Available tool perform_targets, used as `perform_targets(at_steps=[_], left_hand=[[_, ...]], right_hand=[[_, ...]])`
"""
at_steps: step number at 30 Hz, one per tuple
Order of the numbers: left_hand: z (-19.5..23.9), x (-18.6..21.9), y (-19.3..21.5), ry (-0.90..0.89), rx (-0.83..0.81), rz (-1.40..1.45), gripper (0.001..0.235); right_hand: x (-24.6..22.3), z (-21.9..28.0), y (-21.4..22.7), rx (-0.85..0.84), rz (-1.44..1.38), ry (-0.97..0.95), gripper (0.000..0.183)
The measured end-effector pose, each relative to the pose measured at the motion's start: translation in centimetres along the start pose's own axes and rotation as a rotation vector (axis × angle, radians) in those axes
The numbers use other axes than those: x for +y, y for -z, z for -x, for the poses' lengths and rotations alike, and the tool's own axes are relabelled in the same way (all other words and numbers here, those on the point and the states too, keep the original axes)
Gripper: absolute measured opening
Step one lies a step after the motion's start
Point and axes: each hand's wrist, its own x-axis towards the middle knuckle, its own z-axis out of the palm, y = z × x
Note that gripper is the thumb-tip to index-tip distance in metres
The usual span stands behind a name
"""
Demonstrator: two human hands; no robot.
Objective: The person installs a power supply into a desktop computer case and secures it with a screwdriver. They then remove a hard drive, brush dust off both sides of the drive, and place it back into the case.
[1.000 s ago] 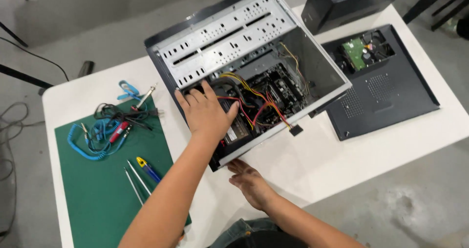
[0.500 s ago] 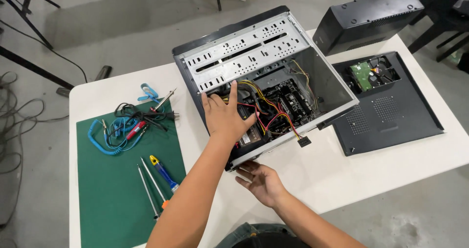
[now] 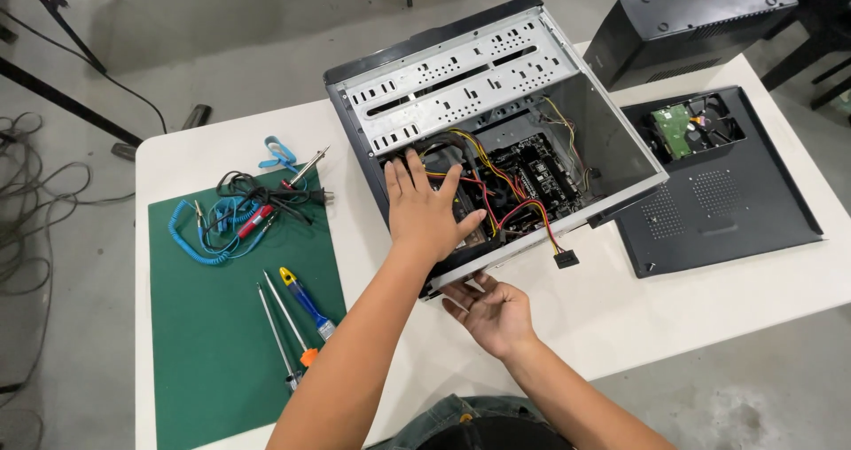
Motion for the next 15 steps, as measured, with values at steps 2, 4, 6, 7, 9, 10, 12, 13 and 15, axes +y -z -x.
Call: perform_targets(at_steps=[2,4,6,7,9,10,12,13,15], left_hand=[[0.4,0.0,0.3,-0.026,0.015,0.012,0.081],[0.7,0.0,0.2,-0.051,0.028,0.024,0.079],[0.7,-0.3,-0.3,-0.088,0.109,0.023,0.075],[0.4,-0.4,-0.5,-0.087,0.110,0.024,0.075],[0.1,-0.7,-1.1,-0.097,0.151,0.014,0.071],[0.1,-0.8,-1.2,-0.097,0.150,0.015,0.071],[0.1,-0.8,-1.3,-0.103,0.168,0.005,0.073],[0.0,-0.9,-1.4,-0.102,0.167,0.005,0.073],[0.0,-0.8,-1.7,-0.108,0.190,-0.004,0.076]], right_hand=[[-0.2,-0.3,0.5,-0.040,0.003,0.000,0.038],[-0.4,-0.5,1.1,-0.079,0.006,-0.001,0.031],[-0.4,-0.8,1.7,-0.166,0.032,-0.009,0.028],[-0.4,-0.8,1.7,-0.166,0.033,-0.009,0.028],[-0.3,-0.7,2.2,-0.216,0.043,-0.025,0.029],[-0.4,0.0,1.8,-0.215,0.043,-0.026,0.029],[-0.4,1.4,1.1,-0.271,0.071,-0.005,0.027],[-0.8,1.8,0.6,-0.270,0.071,-0.006,0.027],[-1.3,3.0,0.0,-0.391,0.100,0.034,0.033]])
